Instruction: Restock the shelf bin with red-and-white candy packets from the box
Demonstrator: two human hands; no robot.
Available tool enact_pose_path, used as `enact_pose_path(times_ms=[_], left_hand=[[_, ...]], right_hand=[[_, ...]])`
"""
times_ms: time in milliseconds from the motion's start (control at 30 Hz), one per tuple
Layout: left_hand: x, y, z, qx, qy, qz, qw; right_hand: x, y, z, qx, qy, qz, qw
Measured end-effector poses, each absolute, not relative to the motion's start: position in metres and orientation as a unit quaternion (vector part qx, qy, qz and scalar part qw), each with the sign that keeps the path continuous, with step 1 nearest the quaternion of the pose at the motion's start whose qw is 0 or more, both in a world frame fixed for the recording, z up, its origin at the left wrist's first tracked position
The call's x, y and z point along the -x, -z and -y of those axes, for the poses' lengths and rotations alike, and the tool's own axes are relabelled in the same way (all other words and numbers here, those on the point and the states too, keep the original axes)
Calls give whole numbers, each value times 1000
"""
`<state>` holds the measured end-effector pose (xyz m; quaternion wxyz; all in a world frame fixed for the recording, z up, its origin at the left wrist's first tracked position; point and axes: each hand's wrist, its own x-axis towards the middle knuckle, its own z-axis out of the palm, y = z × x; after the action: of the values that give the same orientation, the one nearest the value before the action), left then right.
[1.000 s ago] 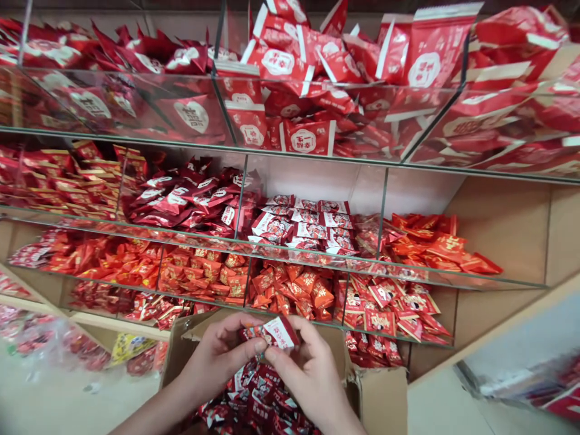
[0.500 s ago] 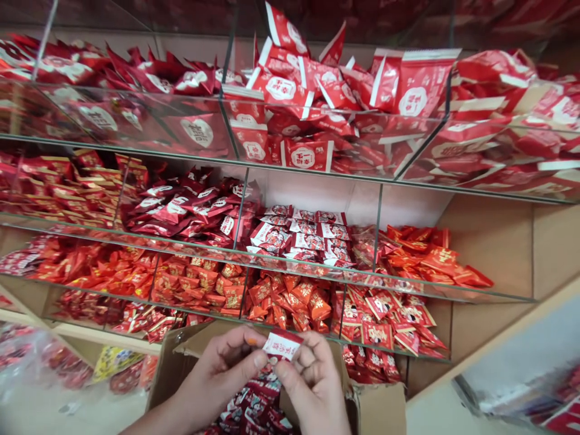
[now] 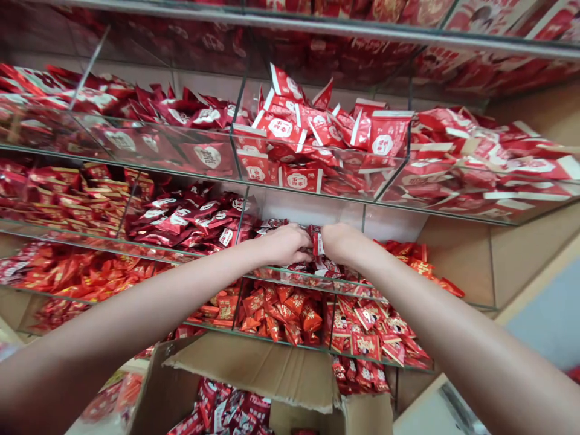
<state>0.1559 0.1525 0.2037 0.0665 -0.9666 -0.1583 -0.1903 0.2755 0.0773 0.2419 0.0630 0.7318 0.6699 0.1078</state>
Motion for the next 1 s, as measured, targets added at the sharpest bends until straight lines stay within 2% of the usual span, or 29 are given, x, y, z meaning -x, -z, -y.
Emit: enact_pose_path(times_ms=[100, 400, 700, 1000], left_hand=[[-156, -198, -157, 970, 170, 159, 69], [-148, -195, -157, 967, 149, 188, 85], [-149, -199, -157, 962, 116, 217, 120], [-154, -201, -149, 955, 112, 234, 147]], right_hand=[[-276, -235, -86, -730, -80, -672, 97], [-278, -221, -90, -739, -116, -657, 99], [-291, -218, -92, -663, -78, -745, 25], [-283, -216, -91, -691, -125, -709, 66]])
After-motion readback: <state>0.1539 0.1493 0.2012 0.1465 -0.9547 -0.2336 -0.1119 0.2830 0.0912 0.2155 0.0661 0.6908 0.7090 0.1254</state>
